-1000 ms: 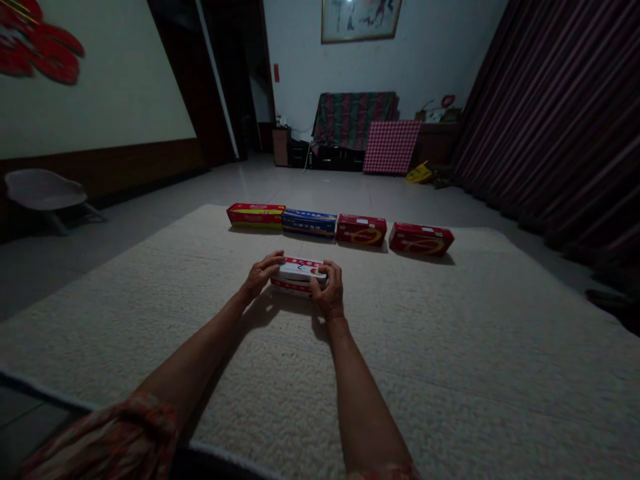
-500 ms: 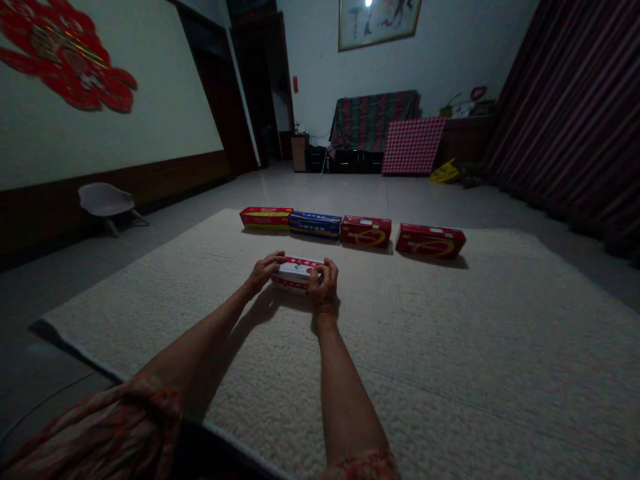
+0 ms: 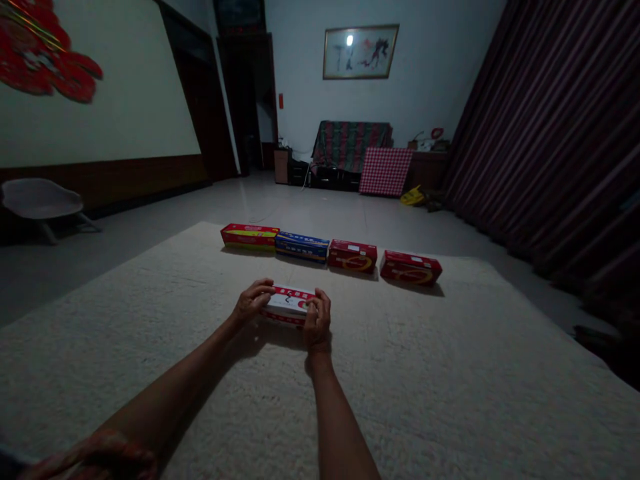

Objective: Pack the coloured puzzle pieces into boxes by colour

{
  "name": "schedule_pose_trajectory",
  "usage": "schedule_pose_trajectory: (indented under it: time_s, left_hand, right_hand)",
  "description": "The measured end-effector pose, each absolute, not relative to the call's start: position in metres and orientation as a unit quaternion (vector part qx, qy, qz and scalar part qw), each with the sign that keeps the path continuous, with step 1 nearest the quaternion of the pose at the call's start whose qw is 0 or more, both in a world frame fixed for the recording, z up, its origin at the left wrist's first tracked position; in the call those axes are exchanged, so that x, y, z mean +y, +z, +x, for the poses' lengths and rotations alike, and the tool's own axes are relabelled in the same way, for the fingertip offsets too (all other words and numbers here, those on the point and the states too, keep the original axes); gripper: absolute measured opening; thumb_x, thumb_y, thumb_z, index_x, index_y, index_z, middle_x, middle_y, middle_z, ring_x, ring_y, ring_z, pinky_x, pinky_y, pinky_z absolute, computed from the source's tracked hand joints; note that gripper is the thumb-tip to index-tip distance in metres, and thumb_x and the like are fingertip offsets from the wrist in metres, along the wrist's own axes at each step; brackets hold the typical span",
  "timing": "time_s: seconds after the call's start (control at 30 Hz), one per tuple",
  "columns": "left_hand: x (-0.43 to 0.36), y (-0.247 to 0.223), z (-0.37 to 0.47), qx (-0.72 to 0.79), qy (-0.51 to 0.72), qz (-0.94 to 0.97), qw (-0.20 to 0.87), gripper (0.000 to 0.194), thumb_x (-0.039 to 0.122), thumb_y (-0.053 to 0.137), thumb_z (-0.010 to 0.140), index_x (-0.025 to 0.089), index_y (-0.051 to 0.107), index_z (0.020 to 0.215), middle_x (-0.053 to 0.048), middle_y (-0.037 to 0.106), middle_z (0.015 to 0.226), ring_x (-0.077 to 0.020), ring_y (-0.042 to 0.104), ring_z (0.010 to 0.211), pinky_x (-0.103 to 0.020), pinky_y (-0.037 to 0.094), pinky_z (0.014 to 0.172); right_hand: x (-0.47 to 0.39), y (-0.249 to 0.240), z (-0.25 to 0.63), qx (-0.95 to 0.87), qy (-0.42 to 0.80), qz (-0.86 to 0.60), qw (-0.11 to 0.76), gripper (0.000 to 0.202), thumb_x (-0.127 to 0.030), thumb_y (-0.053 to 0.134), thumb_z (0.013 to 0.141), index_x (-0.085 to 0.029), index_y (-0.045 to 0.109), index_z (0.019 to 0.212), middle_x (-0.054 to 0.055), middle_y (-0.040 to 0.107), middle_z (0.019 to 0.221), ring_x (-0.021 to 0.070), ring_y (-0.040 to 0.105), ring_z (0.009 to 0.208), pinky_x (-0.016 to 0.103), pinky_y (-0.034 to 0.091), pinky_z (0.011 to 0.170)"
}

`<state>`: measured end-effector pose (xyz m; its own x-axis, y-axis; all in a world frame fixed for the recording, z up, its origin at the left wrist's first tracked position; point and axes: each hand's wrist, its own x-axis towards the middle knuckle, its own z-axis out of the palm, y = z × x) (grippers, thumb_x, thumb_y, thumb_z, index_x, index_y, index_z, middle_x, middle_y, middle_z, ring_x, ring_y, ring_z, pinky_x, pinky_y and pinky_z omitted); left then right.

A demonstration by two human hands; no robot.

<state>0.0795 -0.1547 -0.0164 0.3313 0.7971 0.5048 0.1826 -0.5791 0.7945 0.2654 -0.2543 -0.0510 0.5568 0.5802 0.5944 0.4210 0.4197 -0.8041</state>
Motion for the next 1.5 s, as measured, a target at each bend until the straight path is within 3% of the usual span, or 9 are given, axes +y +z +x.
schedule_pose_trajectory:
  time_s: [0.43, 0.9, 1.2, 1.5]
  left_hand:
    - [-0.139, -0.028, 0.081, 0.232, 0.479, 0.798, 0.284, 0.017, 0.017, 0.057, 0.080, 0.019, 0.073, 0.087, -0.011, 0.064, 0.110, -0.0242, 0.066, 0.107, -0.039, 0.056, 0.093]
    - [-0.140, -0.016, 0.087, 0.208, 0.401, 0.877, 0.164, 0.031, 0.003, 0.056, 0.073, 0.020, 0.072, 0.093, -0.012, 0.067, 0.114, -0.0280, 0.061, 0.116, -0.048, 0.052, 0.104]
    - [-0.137, -0.015, 0.085, 0.211, 0.385, 0.883, 0.164, 0.028, 0.005, 0.054, 0.077, 0.022, 0.072, 0.091, -0.010, 0.067, 0.111, -0.0255, 0.062, 0.112, -0.045, 0.054, 0.100]
    - [-0.148, -0.008, 0.099, 0.204, 0.357, 0.904, 0.116, 0.023, 0.018, 0.058, 0.086, 0.022, 0.074, 0.101, -0.012, 0.068, 0.115, -0.0277, 0.064, 0.110, -0.047, 0.052, 0.097]
  right_hand:
    - [-0.258, -0.059, 0.279, -0.471, 0.059, -0.566, 0.674, 0.020, -0.036, 0.051, 0.088, -0.023, 0.065, 0.082, 0.012, 0.062, 0.128, 0.0294, 0.056, 0.124, 0.047, 0.045, 0.104]
    - [-0.261, -0.056, 0.283, -0.480, 0.061, -0.575, 0.659, 0.017, -0.035, 0.055, 0.083, -0.023, 0.067, 0.082, 0.013, 0.063, 0.127, 0.0315, 0.057, 0.123, 0.052, 0.043, 0.107]
    - [-0.260, -0.048, 0.278, -0.490, 0.012, -0.588, 0.644, 0.017, -0.028, 0.051, 0.082, -0.022, 0.067, 0.079, 0.012, 0.065, 0.125, 0.0282, 0.058, 0.122, 0.048, 0.046, 0.106]
    - [-0.264, -0.030, 0.281, -0.547, -0.050, -0.628, 0.551, 0.019, -0.015, 0.054, 0.077, -0.022, 0.069, 0.088, 0.014, 0.065, 0.125, 0.0277, 0.058, 0.124, 0.048, 0.046, 0.109]
